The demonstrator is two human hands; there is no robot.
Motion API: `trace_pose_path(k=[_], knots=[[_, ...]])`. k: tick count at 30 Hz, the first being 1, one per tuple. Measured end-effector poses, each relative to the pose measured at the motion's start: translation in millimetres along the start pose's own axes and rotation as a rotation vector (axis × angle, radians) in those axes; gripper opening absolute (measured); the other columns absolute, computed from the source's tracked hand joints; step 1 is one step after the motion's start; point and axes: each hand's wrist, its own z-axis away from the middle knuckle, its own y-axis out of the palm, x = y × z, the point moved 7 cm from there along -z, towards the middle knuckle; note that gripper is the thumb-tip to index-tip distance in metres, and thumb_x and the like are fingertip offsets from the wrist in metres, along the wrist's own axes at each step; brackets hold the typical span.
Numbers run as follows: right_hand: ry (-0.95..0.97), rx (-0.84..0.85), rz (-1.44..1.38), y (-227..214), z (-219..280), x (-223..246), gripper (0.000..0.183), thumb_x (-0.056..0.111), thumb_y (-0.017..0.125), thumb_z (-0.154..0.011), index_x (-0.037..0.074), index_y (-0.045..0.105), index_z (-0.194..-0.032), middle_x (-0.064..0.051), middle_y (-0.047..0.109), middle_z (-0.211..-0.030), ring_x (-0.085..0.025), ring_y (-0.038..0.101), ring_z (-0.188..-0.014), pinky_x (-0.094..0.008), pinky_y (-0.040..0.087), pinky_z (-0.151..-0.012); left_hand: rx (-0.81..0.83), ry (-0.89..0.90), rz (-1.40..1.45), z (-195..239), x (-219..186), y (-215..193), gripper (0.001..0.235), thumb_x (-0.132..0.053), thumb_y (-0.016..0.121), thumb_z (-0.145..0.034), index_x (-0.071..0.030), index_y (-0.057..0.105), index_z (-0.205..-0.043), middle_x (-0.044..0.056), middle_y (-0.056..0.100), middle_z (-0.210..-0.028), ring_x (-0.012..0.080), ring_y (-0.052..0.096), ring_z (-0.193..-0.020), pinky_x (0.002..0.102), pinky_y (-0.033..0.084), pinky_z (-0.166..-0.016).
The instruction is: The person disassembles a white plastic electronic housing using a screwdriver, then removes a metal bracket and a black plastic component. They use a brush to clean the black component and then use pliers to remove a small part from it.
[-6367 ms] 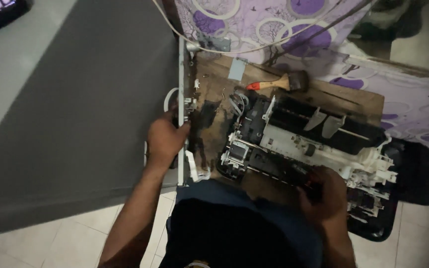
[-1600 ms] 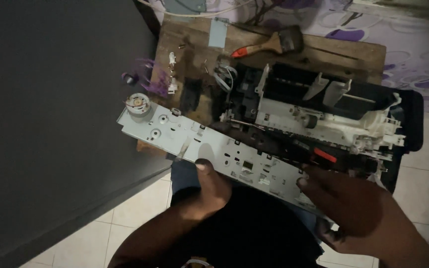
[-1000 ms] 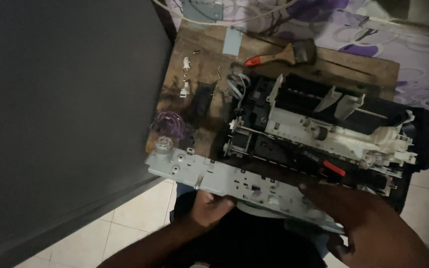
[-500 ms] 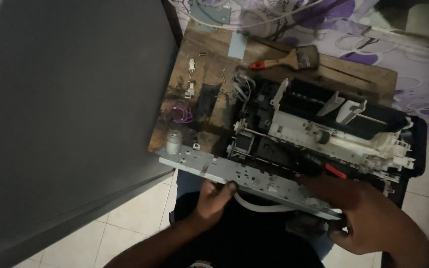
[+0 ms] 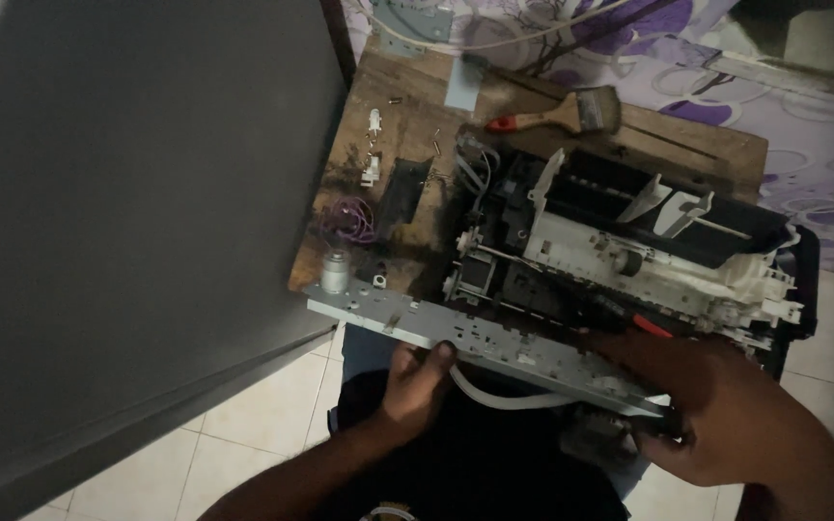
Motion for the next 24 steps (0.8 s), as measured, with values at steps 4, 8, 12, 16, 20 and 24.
trace_pose_path(k=[4, 8, 12, 16, 20, 24], knots=[[0.012, -0.01, -0.018, -2.1, -1.0, 4.2, 0.087, 0.023, 0.078, -0.054, 0.032, 0.062, -0.139, 0.01, 0.084, -0.116, -0.019, 0.085, -0.087, -0.038, 0.064, -0.066, -0.048, 0.1, -0.047, 1.3, -3.0, -6.1, 0.024, -0.038, 0.066, -0.098, -0.014, 0.066, -0.101, 0.002, 0.067, -0.088, 0.0187, 0.064, -0.083, 0.038, 0.051, -0.078], [0.047, -0.024, -0.046, 3.1, 5.0, -4.1, 0.083, 0.021, 0.081, -0.056, 0.031, 0.063, -0.137, 0.012, 0.084, -0.118, -0.015, 0.086, -0.09, -0.036, 0.065, -0.07, -0.015, 0.142, 0.02, 0.0, -0.2, -4.3, 0.02, -0.034, 0.066, -0.099, -0.015, 0.066, -0.097, 0.002, 0.066, -0.085, 0.0172, 0.064, -0.079, 0.037, 0.052, -0.074], [0.038, -0.051, 0.012, 1.8, 6.9, -8.1, 0.09, 0.026, 0.084, -0.054, 0.035, 0.06, -0.141, 0.01, 0.08, -0.122, -0.017, 0.082, -0.098, -0.037, 0.064, -0.073, -0.015, 0.093, -0.058, 4.9, -12.5, -2.5, 0.037, -0.042, 0.065, -0.098, -0.012, 0.063, -0.119, 0.008, 0.07, -0.103, 0.0256, 0.069, -0.099, 0.043, 0.055, -0.091], [0.078, 0.005, -0.027, 5.5, 13.7, -15.9, 0.081, 0.035, 0.084, -0.064, 0.03, 0.06, -0.142, 0.005, 0.078, -0.124, -0.017, 0.088, -0.079, -0.04, 0.065, -0.068, -0.241, -0.127, -0.179, 10.6, 23.5, -31.3, 0.042, -0.033, 0.063, -0.091, -0.01, 0.061, -0.126, 0.01, 0.072, -0.118, 0.0246, 0.067, -0.112, 0.042, 0.051, -0.099], [-0.072, -0.12, -0.064, -13.0, 25.1, 4.8, 0.059, 0.038, 0.077, -0.074, 0.018, 0.07, -0.129, -0.003, 0.074, -0.13, -0.026, 0.074, -0.114, -0.04, 0.059, -0.087, -0.397, -0.213, -0.41, 27.5, 56.5, -73.8, 0.041, -0.032, 0.061, -0.094, -0.006, 0.058, -0.126, 0.014, 0.069, -0.12, 0.0237, 0.065, -0.115, 0.039, 0.048, -0.103], [-0.15, -0.283, -0.255, -26.2, 53.3, 14.0, 0.055, 0.034, 0.07, -0.086, 0.012, 0.063, -0.136, -0.006, 0.07, -0.14, -0.028, 0.073, -0.127, -0.04, 0.061, -0.098, -0.349, -0.145, -0.22, 22.4, 41.0, -58.7, 0.049, -0.031, 0.063, -0.09, -0.005, 0.06, -0.132, 0.017, 0.072, -0.125, 0.0311, 0.067, -0.118, 0.045, 0.05, -0.102]])
